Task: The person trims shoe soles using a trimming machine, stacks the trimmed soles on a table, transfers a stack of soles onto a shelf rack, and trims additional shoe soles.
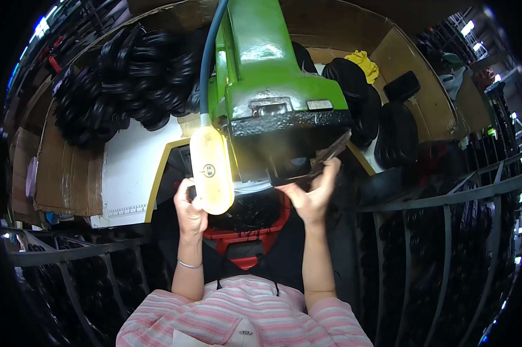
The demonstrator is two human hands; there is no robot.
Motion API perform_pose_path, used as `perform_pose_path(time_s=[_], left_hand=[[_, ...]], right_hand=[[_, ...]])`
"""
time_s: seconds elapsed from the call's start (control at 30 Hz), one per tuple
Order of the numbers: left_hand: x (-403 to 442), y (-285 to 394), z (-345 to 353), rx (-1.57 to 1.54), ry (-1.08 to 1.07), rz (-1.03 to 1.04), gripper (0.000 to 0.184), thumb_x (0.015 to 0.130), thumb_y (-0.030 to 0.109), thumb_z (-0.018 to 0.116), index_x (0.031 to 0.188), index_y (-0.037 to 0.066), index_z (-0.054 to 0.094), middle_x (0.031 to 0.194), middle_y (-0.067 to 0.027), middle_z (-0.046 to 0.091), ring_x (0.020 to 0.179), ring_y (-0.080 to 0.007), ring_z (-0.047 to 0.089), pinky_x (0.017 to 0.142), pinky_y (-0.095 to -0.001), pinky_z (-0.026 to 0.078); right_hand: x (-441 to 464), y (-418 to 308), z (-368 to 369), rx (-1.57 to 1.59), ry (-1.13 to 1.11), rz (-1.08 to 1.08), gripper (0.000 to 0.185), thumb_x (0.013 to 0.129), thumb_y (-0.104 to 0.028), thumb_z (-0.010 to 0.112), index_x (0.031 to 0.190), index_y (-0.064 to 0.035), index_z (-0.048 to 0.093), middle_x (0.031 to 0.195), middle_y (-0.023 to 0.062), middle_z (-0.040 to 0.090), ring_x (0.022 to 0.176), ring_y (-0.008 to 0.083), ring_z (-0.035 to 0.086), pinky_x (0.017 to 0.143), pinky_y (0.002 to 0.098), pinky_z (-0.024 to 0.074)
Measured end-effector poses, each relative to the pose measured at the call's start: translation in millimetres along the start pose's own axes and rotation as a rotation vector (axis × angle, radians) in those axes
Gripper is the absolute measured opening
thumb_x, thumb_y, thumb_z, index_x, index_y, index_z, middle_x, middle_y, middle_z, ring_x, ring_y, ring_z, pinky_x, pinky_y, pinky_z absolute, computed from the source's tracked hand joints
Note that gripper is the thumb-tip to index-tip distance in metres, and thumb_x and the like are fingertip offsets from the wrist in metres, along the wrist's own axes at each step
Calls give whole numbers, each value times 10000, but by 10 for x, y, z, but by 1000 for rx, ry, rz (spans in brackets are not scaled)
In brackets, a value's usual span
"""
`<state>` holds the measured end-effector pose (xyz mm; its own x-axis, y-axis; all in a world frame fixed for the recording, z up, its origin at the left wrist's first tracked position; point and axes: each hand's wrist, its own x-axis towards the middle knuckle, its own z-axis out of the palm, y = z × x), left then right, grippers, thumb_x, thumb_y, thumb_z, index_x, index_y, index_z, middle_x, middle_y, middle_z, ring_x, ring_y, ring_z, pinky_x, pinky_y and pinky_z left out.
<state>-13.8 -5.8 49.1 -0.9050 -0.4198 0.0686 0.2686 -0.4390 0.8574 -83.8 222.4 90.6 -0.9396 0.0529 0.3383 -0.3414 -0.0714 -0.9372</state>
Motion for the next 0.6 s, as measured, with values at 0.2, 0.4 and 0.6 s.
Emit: perform_pose_path(time_s=[0.2,0.4,0.6], left_hand=[[-56,195,-452,277,-62,194,326,661,150,793,796,43,516,810,-46,519,713,-144,492,670,-273,420],[-747,121,386,605,-544,666,357,615,147,855,855,94,595,897,-93,578,878,-268,590,877,-502,508],[-829,-25,622,492,-502,620,415,634,77,794,989,51,581,1091,-163,544,1065,-339,551,889,-439,525]], right_hand=[[-340,217,396,-52,122,-112,1018,628,-178,891,1395,8,248,1328,126,333,1220,256,383,1055,377,316],[-1017,-440,372,507,184,489,743,858,8,598,1478,-28,191,1362,91,420,1235,167,429,1046,318,339],[-409,-695,-661,253,372,215,499,930,-71,521,1402,30,395,1262,120,564,1134,187,554,992,305,410]])
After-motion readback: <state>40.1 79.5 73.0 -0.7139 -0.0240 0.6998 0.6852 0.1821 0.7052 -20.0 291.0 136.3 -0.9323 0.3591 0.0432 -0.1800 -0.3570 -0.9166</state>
